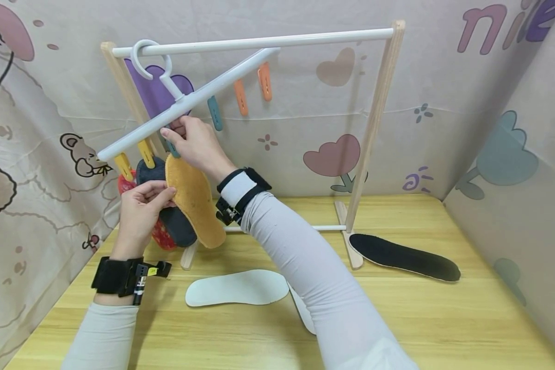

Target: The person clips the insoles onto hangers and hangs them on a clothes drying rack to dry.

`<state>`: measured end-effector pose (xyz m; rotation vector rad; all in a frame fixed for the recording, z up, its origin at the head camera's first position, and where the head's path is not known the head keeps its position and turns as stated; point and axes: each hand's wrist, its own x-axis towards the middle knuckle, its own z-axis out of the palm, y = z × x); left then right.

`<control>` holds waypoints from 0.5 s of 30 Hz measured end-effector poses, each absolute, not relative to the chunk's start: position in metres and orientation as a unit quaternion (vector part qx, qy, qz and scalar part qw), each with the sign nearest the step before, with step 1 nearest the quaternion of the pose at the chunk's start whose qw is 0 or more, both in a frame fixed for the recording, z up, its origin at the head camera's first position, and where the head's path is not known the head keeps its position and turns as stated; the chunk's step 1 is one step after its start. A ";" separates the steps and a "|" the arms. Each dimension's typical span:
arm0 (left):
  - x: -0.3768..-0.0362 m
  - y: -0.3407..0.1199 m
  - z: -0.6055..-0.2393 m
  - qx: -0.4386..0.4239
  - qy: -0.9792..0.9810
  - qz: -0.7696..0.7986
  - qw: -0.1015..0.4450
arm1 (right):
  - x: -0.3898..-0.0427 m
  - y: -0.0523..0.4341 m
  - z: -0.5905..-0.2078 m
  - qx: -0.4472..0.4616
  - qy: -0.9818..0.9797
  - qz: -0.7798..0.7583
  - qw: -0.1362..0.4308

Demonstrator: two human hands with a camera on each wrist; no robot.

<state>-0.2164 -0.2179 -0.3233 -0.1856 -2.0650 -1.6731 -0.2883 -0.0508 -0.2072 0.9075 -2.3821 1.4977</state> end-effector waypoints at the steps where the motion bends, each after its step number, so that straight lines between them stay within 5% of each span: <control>1: -0.216 -0.218 -0.323 -0.069 -0.753 -0.611 0.237 | -0.288 -0.051 -0.207 0.304 -0.803 0.504 0.092; 15: -0.216 -0.215 -0.322 -0.078 -0.731 -0.631 0.247 | -0.288 -0.050 -0.207 0.311 -0.803 0.499 0.095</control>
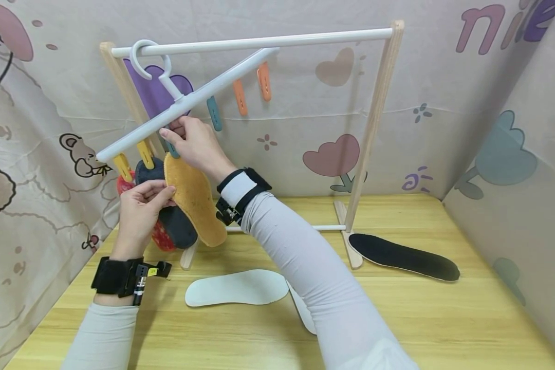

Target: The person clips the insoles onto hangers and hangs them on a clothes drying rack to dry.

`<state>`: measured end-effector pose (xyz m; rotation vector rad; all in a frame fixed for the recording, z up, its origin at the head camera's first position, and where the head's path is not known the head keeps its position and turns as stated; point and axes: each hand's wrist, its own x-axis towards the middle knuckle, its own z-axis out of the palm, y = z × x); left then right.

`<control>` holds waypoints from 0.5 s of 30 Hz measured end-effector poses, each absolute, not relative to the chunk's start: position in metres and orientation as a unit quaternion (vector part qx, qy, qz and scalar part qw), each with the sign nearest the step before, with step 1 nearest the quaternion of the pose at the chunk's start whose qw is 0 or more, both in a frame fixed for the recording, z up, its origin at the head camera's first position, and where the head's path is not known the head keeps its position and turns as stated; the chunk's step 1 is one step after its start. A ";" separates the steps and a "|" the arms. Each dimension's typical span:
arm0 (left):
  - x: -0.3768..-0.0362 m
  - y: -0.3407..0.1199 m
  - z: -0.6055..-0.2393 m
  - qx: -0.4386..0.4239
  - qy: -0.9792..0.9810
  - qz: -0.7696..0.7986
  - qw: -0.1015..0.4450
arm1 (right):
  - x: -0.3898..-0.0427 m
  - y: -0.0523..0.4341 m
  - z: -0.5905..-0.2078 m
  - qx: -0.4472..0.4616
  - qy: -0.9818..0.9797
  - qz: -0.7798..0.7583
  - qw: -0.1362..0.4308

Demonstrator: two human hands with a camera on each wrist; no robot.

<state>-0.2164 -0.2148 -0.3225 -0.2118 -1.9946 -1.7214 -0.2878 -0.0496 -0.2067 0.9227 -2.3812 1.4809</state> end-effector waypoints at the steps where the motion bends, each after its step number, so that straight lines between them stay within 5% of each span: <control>1: -0.216 -0.215 -0.322 -0.078 -0.730 -0.632 0.246 | -0.288 -0.050 -0.207 0.313 -0.802 0.499 0.096; 15: -0.216 -0.213 -0.322 -0.079 -0.723 -0.635 0.262 | -0.287 -0.049 -0.206 0.305 -0.808 0.497 0.085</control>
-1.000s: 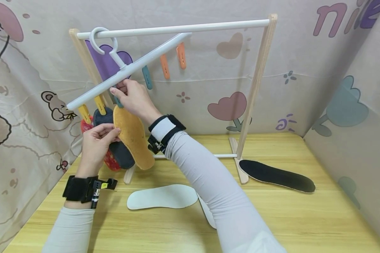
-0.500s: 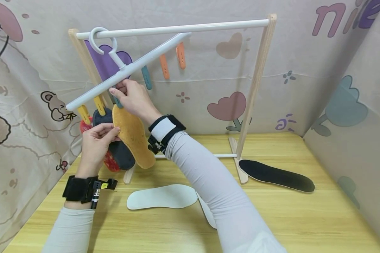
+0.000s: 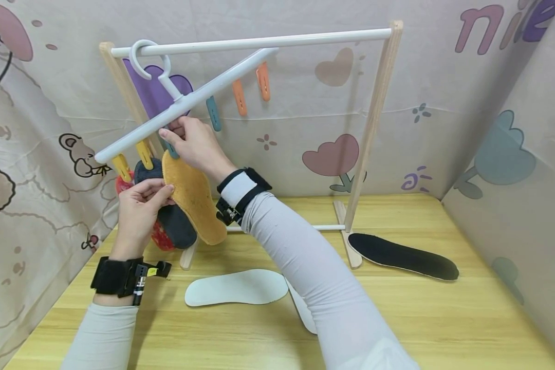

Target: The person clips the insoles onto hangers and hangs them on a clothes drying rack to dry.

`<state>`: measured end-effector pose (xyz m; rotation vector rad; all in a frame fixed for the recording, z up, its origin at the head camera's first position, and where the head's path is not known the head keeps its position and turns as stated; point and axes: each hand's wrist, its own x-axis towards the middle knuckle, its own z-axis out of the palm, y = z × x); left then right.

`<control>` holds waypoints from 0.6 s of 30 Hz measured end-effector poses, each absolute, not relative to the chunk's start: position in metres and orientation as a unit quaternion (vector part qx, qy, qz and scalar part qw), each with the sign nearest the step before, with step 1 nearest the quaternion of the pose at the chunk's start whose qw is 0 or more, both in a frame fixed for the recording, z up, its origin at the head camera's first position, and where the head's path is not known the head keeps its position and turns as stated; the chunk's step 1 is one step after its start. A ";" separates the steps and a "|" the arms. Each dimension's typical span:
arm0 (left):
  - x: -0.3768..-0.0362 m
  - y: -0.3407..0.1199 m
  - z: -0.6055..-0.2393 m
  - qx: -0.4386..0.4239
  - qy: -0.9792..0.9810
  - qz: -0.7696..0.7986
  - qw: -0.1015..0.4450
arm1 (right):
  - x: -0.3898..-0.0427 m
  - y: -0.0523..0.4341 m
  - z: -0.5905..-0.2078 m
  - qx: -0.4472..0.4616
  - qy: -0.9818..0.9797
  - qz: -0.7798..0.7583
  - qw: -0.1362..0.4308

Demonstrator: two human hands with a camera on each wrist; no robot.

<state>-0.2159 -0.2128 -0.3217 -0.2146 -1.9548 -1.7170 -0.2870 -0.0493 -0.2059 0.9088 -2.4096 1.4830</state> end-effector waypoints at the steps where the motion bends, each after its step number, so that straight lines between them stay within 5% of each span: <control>1: -0.216 -0.213 -0.322 -0.080 -0.722 -0.634 0.263 | -0.287 -0.049 -0.206 0.304 -0.808 0.497 0.084; 18: -0.218 -0.213 -0.323 -0.081 -0.707 -0.656 0.253 | -0.287 -0.048 -0.209 0.298 -0.806 0.506 0.073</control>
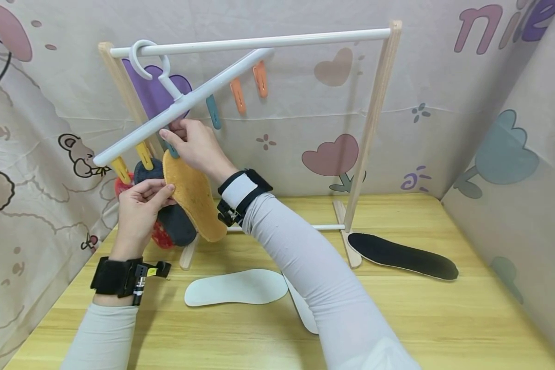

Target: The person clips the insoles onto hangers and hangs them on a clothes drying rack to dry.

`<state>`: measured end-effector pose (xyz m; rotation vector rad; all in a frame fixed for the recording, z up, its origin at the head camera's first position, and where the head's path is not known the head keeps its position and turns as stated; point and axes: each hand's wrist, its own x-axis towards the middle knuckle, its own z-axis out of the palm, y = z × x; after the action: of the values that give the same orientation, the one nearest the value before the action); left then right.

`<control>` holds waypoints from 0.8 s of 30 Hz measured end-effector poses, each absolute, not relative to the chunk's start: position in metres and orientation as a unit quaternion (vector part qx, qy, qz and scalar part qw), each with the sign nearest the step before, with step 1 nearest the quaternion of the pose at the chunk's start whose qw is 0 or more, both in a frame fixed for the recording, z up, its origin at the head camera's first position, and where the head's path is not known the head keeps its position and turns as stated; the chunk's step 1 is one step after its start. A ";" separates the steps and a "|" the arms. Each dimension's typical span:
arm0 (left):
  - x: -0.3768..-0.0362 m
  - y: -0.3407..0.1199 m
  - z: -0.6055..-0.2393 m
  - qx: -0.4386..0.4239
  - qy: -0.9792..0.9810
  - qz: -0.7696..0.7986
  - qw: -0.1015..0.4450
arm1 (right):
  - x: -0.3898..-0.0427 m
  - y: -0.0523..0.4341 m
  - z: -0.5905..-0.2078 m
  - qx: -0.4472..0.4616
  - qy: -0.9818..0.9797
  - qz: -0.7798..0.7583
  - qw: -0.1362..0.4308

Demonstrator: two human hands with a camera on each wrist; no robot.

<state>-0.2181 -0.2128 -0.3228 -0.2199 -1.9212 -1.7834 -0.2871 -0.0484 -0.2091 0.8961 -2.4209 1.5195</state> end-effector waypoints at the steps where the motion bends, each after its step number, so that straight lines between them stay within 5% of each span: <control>1: -0.218 -0.213 -0.323 -0.080 -0.705 -0.659 0.251 | -0.287 -0.048 -0.210 0.299 -0.806 0.506 0.074; 24: -0.218 -0.218 -0.323 -0.076 -0.698 -0.676 0.224 | -0.289 -0.034 -0.220 0.321 -0.798 0.505 0.078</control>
<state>-0.2182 -0.2184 -0.3229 -0.2085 -1.9262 -1.8644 -0.2888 -0.0336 -0.2203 0.9608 -2.3886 1.5126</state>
